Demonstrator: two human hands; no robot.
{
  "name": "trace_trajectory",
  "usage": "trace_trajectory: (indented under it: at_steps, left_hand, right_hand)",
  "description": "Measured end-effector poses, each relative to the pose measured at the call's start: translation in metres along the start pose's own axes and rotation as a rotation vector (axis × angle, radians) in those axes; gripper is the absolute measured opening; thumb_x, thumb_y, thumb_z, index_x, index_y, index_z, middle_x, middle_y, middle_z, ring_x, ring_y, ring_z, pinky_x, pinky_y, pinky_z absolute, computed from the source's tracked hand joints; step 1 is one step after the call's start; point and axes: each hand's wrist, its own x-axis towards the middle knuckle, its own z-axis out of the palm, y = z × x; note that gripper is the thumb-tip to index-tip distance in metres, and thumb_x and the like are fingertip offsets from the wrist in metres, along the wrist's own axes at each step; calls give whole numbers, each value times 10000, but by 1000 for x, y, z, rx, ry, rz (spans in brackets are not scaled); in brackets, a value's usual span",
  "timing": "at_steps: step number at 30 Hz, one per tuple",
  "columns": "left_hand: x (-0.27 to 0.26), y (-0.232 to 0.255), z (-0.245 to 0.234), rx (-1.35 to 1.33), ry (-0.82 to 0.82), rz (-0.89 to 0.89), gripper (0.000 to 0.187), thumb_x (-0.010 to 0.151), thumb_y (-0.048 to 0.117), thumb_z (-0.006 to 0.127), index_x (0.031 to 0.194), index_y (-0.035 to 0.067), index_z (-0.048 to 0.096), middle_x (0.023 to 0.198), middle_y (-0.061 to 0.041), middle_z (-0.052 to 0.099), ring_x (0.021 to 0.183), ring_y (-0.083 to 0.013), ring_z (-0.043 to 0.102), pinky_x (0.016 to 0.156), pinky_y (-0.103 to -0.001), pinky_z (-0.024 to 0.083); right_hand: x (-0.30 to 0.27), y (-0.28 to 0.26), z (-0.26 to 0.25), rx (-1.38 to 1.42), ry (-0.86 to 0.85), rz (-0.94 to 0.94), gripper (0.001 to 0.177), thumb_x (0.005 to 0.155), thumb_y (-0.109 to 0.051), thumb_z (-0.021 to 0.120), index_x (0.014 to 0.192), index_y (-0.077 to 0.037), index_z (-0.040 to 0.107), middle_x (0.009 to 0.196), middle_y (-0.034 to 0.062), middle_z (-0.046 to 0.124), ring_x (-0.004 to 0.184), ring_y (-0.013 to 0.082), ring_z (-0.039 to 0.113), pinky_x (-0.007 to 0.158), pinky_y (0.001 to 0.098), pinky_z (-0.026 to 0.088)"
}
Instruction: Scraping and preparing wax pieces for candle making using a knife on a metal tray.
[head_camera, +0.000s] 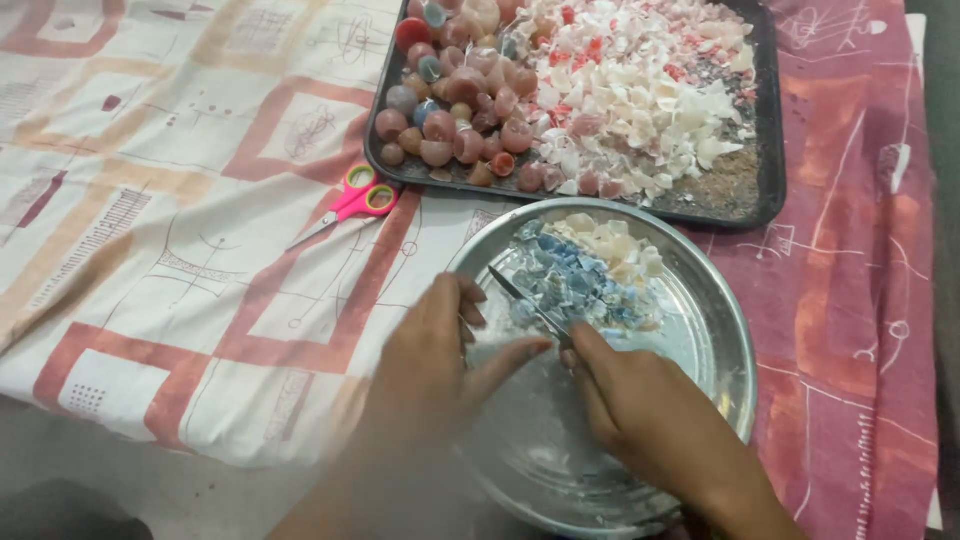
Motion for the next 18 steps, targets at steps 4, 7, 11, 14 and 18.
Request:
trace_trajectory:
  at_steps: [4,7,11,14,18]
  left_hand:
    - [-1,-14,19,-311,-144,-302,678,738,406,838,1258,48,591,950,-90,733,886,-202,747,776,-320,581]
    - [2,-27,30,-716,-221,-346,517,821,293,792,1213,-18,661,974,-93,775,930,-169,762,821,-295,594]
    - [2,-34,29,-947,-299,-392,387,899,198,727,1202,-38,674,1024,-112,775,982,-162,749,844,-285,579]
    - [3,-20,12,-843,-342,-404,345,921,178,698,1217,1,675,1030,-104,780,991,-177,759,836,-288,568]
    - [3,-11,-2,-293,-283,-170,267,979,141,655,1225,39,679,1016,-132,751,961,-301,746,824,-366,545]
  right_hand:
    - [-3,-11,14,-107,-4,188,371,929,-248,577,1276,-129,526,798,251,704,720,486,683,652,601,513]
    - [-7,-5,24,-120,-13,197,480,854,-165,573,1325,-113,493,783,250,706,694,485,684,628,613,506]
    - [-9,1,18,44,-75,214,393,943,-254,555,1315,-132,521,697,234,691,627,426,714,593,541,524]
    - [-9,8,9,180,-157,290,311,984,-283,543,1255,-135,582,637,209,677,561,377,712,562,484,514]
    - [-21,39,10,354,-103,209,259,1033,-284,538,1179,-96,642,627,100,720,554,240,698,512,393,514]
